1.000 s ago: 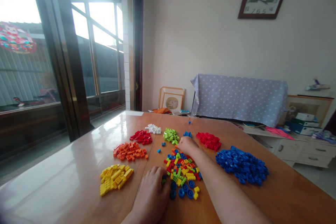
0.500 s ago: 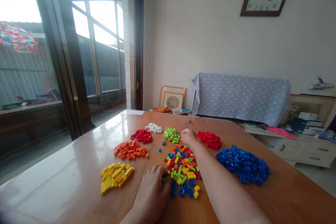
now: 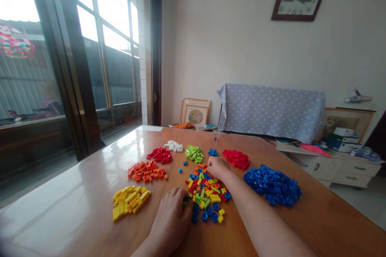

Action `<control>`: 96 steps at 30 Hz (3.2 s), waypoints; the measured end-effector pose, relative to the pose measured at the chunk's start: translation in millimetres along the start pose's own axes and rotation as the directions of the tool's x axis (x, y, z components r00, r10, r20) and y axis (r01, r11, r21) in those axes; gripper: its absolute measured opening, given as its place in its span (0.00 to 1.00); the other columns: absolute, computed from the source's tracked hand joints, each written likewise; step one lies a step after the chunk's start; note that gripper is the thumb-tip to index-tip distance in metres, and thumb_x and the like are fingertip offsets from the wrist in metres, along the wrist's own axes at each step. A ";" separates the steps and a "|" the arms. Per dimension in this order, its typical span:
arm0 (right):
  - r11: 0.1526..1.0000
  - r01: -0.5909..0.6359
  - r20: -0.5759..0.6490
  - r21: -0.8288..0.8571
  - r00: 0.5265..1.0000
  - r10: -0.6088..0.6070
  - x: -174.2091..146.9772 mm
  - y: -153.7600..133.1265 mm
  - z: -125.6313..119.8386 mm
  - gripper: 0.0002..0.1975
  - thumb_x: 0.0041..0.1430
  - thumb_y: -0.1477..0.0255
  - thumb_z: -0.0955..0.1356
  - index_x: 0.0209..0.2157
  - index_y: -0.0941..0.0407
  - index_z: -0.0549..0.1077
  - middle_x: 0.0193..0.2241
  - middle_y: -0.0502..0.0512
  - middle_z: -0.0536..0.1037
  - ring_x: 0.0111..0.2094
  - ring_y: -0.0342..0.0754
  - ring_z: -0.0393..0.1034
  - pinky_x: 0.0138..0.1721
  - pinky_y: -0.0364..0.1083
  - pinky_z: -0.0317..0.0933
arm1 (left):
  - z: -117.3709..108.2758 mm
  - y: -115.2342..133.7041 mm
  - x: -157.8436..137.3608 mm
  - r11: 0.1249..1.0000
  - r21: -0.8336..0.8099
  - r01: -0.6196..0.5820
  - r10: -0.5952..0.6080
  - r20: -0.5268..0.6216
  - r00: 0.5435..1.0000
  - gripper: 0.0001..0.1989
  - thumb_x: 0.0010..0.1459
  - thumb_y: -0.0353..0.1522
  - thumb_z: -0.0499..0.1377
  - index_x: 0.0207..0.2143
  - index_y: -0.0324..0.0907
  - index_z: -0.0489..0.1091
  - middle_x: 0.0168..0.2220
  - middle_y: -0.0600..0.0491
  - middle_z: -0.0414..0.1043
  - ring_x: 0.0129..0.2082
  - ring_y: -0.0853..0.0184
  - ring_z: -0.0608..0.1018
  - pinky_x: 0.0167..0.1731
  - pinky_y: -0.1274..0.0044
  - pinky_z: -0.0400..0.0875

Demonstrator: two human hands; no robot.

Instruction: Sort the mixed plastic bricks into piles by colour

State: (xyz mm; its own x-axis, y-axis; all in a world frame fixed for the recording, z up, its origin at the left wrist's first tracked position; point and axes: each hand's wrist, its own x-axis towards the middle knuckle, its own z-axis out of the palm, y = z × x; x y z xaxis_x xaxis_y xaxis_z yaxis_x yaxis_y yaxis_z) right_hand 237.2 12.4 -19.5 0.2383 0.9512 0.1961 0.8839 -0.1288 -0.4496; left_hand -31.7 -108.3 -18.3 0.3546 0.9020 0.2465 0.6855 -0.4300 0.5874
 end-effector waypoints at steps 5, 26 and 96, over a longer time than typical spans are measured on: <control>0.992 -0.058 -0.050 0.107 0.997 0.064 11.2 -4.1 4.7 0.05 0.51 0.68 0.70 0.28 0.54 0.74 0.24 0.48 0.75 0.26 0.42 0.64 0.27 0.40 0.50 | 1.8 -1.3 0.1 1.000 -0.005 -0.004 0.004 0.000 1.000 0.10 0.64 0.35 0.51 0.41 0.45 0.71 0.44 0.48 0.72 0.45 0.59 0.71 0.45 0.72 0.61; 0.922 0.017 0.059 0.386 0.997 -0.043 33.2 -61.1 40.8 0.10 0.51 0.75 0.68 0.35 0.56 0.80 0.27 0.50 0.80 0.28 0.44 0.70 0.31 0.40 0.61 | 0.4 0.3 -0.3 1.000 -0.013 -0.003 0.003 -0.018 1.000 0.10 0.64 0.34 0.51 0.40 0.44 0.71 0.43 0.49 0.72 0.45 0.60 0.72 0.45 0.72 0.61; 0.948 -0.275 -0.325 0.163 0.892 0.314 -177.0 113.2 -75.2 0.10 0.57 0.74 0.64 0.40 0.53 0.73 0.37 0.54 0.81 0.37 0.49 0.74 0.34 0.43 0.59 | 0.1 -1.3 12.7 0.995 0.084 -0.058 0.055 0.031 0.998 0.13 0.63 0.39 0.55 0.45 0.44 0.74 0.45 0.48 0.74 0.45 0.59 0.74 0.46 0.72 0.64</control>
State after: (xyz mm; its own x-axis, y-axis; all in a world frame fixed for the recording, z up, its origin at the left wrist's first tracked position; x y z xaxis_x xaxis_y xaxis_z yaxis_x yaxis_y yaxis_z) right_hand 325.4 -191.6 -39.6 0.6212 0.7169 0.3165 0.7066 -0.3377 -0.6218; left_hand -28.1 -96.3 -16.1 0.4114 0.8751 0.2548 0.7148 -0.4832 0.5056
